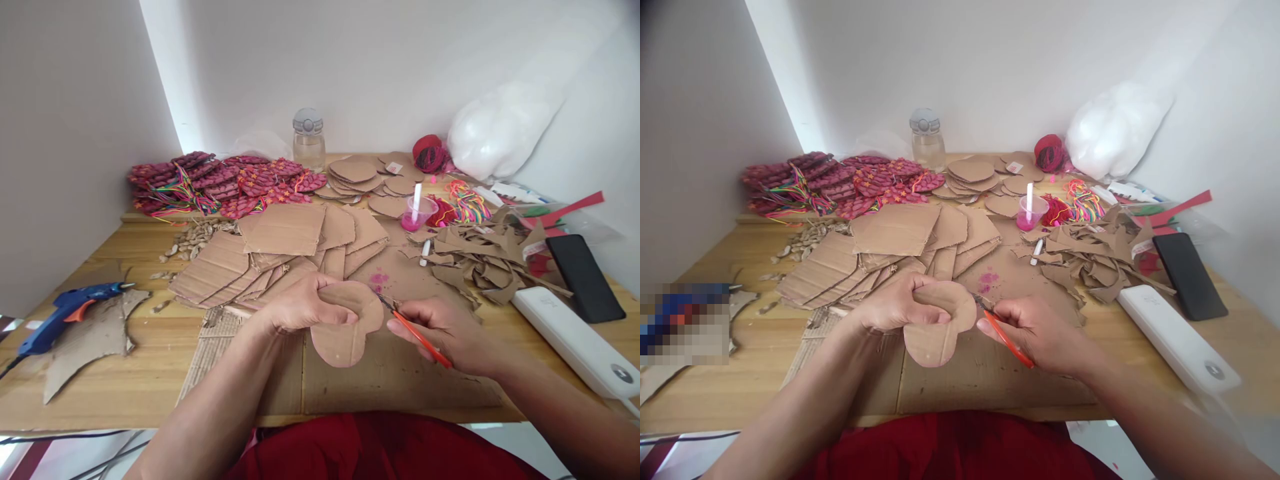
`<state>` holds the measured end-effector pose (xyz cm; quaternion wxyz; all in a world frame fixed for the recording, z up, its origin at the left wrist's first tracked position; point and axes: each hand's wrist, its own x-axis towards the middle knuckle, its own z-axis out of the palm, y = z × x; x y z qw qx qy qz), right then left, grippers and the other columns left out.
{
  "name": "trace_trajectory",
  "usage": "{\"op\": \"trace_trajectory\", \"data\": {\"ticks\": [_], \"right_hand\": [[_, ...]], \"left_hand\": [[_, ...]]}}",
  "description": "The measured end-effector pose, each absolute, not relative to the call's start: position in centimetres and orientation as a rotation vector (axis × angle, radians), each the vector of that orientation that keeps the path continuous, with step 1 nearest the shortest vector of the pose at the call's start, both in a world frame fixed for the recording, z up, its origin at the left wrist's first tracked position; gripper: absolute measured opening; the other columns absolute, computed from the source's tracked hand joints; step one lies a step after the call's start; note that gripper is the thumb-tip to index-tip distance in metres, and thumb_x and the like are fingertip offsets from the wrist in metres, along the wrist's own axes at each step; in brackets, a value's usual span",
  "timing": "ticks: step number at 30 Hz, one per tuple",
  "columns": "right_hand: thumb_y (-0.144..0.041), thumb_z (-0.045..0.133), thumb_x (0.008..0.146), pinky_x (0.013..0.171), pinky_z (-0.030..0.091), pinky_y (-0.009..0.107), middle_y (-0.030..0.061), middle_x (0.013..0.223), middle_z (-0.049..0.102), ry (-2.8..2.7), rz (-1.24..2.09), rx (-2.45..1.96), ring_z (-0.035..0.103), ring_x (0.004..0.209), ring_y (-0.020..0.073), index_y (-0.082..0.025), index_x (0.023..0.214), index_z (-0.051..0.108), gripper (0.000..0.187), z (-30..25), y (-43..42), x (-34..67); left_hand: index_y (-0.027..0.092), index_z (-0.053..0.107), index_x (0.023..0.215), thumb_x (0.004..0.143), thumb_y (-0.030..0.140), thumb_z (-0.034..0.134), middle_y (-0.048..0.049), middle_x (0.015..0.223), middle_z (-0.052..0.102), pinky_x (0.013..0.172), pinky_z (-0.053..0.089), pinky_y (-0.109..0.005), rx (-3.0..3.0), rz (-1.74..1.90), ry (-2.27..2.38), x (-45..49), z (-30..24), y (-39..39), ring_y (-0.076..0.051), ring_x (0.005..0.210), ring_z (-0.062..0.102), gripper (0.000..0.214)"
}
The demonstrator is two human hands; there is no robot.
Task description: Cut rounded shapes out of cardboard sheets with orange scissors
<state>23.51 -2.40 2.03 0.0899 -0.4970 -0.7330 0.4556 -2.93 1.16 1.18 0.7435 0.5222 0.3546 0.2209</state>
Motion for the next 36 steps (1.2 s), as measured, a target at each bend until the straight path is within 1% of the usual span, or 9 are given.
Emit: {"op": "trace_trajectory", "data": {"ticks": [9, 16, 21, 24, 26, 28, 31, 34, 36], "right_hand": [[-0.040, 0.057, 0.093, 0.049, 0.023, 0.025, -0.0046, 0.058, 0.038, -2.242, 1.213, -1.419, 0.037, 0.055, 0.0111, -0.020, 0.061, 0.041, 0.041, 1.6, -2.9, 23.9], [-0.043, 0.057, 0.094, 0.049, 0.026, 0.026, -0.0030, 0.051, 0.048, -2.232, 1.163, -1.455, 0.042, 0.049, 0.0116, -0.020, 0.058, 0.044, 0.045, 1.9, -3.3, 24.3], [-0.056, 0.060, 0.090, 0.046, 0.030, 0.024, -0.0033, 0.049, 0.051, -1.851, 1.460, -1.481, 0.045, 0.046, 0.0117, -0.021, 0.064, 0.046, 0.046, 1.8, -3.2, 25.1], [-0.066, 0.048, 0.092, 0.043, 0.024, 0.024, -0.0035, 0.048, 0.049, -1.510, 1.522, -1.365, 0.037, 0.043, 0.0103, -0.022, 0.066, 0.048, 0.051, 1.5, -3.0, 25.5], [-0.065, 0.043, 0.094, 0.041, 0.023, 0.023, -0.0036, 0.047, 0.050, -1.357, 1.451, -1.331, 0.033, 0.042, 0.0096, -0.021, 0.068, 0.052, 0.052, 1.3, -2.9, 25.7], [-0.061, 0.054, 0.092, 0.042, 0.028, 0.022, -0.0032, 0.049, 0.054, -1.314, 1.387, -1.372, 0.038, 0.044, 0.0094, -0.021, 0.068, 0.053, 0.047, 1.3, -3.0, 25.5], [-0.055, 0.069, 0.085, 0.048, 0.039, 0.020, 0.0016, 0.063, 0.067, -1.313, 1.411, -1.458, 0.054, 0.057, 0.0122, -0.020, 0.073, 0.059, 0.038, 1.2, -3.3, 24.7], [-0.057, 0.063, 0.088, 0.047, 0.045, 0.021, 0.0068, 0.086, 0.074, -1.192, 1.655, -1.356, 0.064, 0.068, 0.0166, -0.020, 0.081, 0.063, 0.038, 0.9, -4.0, 22.9], [-0.057, 0.056, 0.091, 0.049, 0.049, 0.023, 0.0081, 0.093, 0.074, -1.060, 1.894, -1.216, 0.068, 0.074, 0.0194, -0.021, 0.087, 0.064, 0.038, 0.4, -4.4, 21.3]], "left_hand": [[0.014, 0.078, 0.101, 0.068, 0.022, 0.082, -0.0018, 0.084, 0.074, 0.068, 0.048, -0.021, 1.160, 0.451, 0.771, -2.5, 1.2, 0.9, -0.012, 0.071, 0.061, 0.034], [0.016, 0.078, 0.102, 0.070, 0.024, 0.082, -0.0032, 0.090, 0.076, 0.069, 0.048, -0.022, 1.207, 0.388, 0.766, -2.3, 0.5, 0.8, -0.013, 0.073, 0.063, 0.034], [0.016, 0.078, 0.103, 0.068, 0.028, 0.084, -0.0050, 0.092, 0.076, 0.071, 0.049, -0.024, 1.203, 0.388, 0.769, -2.3, 0.3, 0.8, -0.015, 0.075, 0.064, 0.036], [0.014, 0.078, 0.104, 0.067, 0.031, 0.085, -0.0084, 0.094, 0.077, 0.071, 0.049, -0.027, 1.184, 0.397, 0.805, -2.2, 0.3, 0.7, -0.017, 0.075, 0.066, 0.041], [0.013, 0.077, 0.104, 0.066, 0.031, 0.086, -0.0097, 0.096, 0.077, 0.072, 0.050, -0.028, 1.161, 0.416, 0.805, -2.1, 0.3, 0.6, -0.018, 0.077, 0.066, 0.043], [0.014, 0.077, 0.103, 0.066, 0.029, 0.087, -0.0093, 0.098, 0.077, 0.074, 0.050, -0.026, 1.136, 0.462, 0.782, -2.0, 0.3, 0.5, -0.017, 0.079, 0.067, 0.041], [0.015, 0.077, 0.102, 0.067, 0.027, 0.087, -0.0079, 0.098, 0.077, 0.075, 0.049, -0.024, 1.103, 0.552, 0.776, -1.8, 0.4, 0.4, -0.015, 0.080, 0.067, 0.039], [0.013, 0.076, 0.103, 0.071, 0.032, 0.085, -0.0081, 0.093, 0.076, 0.068, 0.048, -0.022, 1.066, 0.647, 0.780, -1.7, 0.5, 0.3, -0.014, 0.075, 0.066, 0.039], [0.011, 0.074, 0.104, 0.074, 0.038, 0.082, -0.0080, 0.087, 0.074, 0.061, 0.047, -0.022, 1.027, 0.721, 0.777, -1.5, 0.4, 0.3, -0.014, 0.068, 0.064, 0.041]]}}
